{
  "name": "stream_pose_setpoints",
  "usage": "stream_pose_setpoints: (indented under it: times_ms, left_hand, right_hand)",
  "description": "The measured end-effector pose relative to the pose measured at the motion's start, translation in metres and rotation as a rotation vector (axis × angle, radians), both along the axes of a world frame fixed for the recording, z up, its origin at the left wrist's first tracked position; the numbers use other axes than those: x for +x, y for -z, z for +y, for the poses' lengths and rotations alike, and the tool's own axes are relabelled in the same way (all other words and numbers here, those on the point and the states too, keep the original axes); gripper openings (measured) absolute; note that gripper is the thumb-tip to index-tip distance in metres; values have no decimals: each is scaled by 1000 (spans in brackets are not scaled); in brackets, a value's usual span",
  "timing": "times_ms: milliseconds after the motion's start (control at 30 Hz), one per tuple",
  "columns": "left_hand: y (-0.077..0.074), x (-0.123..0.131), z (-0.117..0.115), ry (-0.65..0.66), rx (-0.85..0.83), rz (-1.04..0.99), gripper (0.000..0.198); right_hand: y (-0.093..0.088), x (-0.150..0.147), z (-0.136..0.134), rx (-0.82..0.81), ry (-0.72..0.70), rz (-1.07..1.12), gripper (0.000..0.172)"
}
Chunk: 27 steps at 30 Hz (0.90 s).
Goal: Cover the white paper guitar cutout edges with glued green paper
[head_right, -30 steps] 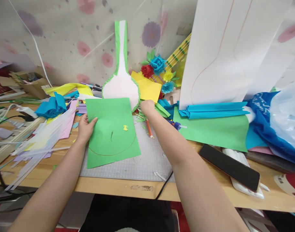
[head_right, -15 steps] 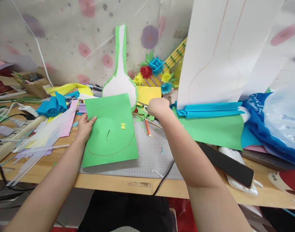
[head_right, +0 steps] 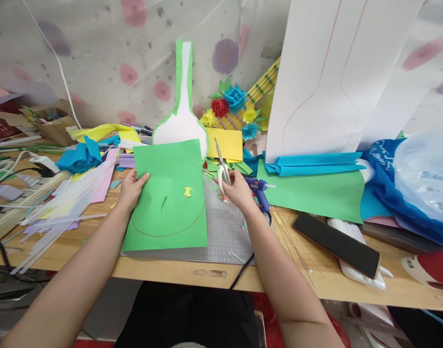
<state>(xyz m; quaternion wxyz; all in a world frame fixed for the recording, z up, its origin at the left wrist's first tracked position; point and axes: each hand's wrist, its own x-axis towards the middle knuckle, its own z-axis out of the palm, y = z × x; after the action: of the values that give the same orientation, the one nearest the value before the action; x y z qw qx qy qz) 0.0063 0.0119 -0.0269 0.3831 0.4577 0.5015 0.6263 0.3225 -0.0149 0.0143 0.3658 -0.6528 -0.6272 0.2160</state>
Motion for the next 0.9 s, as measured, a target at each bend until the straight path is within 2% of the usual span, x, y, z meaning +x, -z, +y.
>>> stream_pose_setpoints:
  times_ms: [67,167,367,533,667,800,900]
  left_hand:
    - [0,1,0,9,8,-2,47]
    - [-1,3,0,24,18,-1,48]
    - [-4,5,0,40,24,8,50]
    - [-4,5,1,-9,52,-22,47]
    - [-5,7,0,-56,73,-35,42]
    - [-5,10,1,-46,68,-57,41]
    - [-3,11,2,-33,74,-56,43]
  right_hand:
    - [8,0,-4,-3,51,25,40]
    - [9,3,-11,-35,49,12,39]
    - [5,7,-20,-106,-86,-123,35]
    - [6,12,-18,-121,-198,-137,34]
    - [4,11,-19,-200,-351,-25,38]
    - [3,9,-20,-317,-524,190,44]
    - [3,8,-21,-341,-594,245,45]
